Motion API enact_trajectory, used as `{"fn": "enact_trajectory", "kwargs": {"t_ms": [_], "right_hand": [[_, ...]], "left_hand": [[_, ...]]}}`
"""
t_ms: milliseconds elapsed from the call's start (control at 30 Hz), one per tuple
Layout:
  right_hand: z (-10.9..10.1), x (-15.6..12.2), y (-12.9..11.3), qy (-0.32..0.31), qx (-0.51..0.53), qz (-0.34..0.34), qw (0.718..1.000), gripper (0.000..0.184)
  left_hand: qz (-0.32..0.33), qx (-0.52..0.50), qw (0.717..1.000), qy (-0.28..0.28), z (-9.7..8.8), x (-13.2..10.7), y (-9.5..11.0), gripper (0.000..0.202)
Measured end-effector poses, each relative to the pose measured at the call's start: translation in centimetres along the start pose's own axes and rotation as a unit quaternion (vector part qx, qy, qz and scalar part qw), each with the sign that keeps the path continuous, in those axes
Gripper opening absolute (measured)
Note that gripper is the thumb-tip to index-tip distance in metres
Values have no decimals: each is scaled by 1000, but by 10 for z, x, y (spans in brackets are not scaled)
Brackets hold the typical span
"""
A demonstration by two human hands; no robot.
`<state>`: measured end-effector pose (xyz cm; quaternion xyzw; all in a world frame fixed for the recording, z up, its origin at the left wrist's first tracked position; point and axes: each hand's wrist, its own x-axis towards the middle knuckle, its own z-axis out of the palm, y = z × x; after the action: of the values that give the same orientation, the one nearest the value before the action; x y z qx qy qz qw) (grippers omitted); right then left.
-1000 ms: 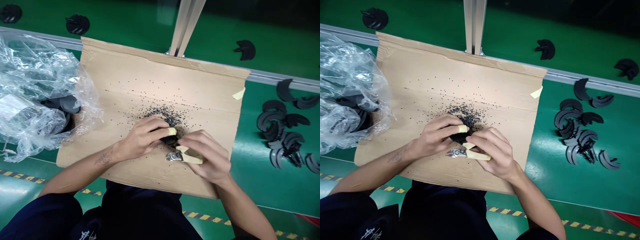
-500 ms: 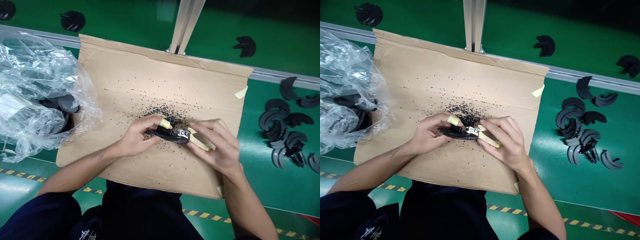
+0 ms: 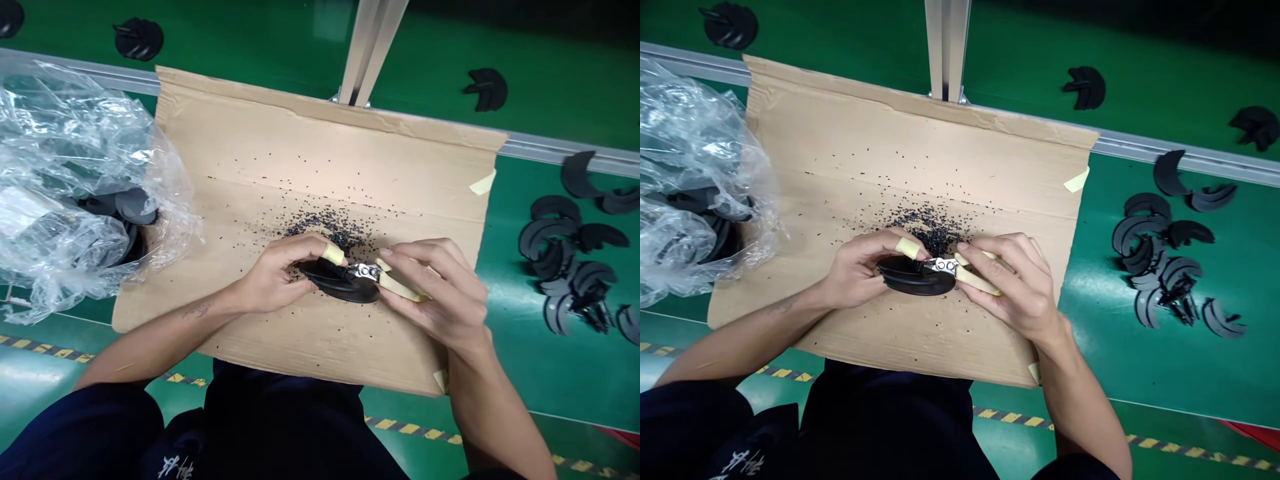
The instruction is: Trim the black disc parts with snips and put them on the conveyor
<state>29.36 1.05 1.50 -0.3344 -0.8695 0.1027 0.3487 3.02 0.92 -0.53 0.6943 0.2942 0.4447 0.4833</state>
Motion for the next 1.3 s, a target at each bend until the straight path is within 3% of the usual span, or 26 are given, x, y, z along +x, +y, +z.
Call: {"fn": "enact_trajectory", "kwargs": {"t_ms": [433, 633, 733, 967, 1100, 1300], "right_hand": [[-1, -5, -2, -17, -31, 25, 999, 44], [-4, -2, -8, -19, -77, -28, 996, 51], [-1, -1, -10, -13, -49, -26, 998, 51], [3, -1, -6, 37, 102, 65, 992, 57], [-1, -1, 0, 30, 40, 63, 997, 58], [-3, -5, 12, -37, -120, 68, 990, 42]], "left_hand": [[20, 23, 999, 23, 2, -1, -3, 21], [23, 28, 999, 26, 4, -2, -4, 17], [18, 31, 999, 21, 3, -1, -3, 19], [24, 29, 999, 32, 1, 1, 1, 21], [32, 34, 999, 18, -1, 1, 2, 19], [67, 38, 996, 35, -1, 2, 1, 15]]}}
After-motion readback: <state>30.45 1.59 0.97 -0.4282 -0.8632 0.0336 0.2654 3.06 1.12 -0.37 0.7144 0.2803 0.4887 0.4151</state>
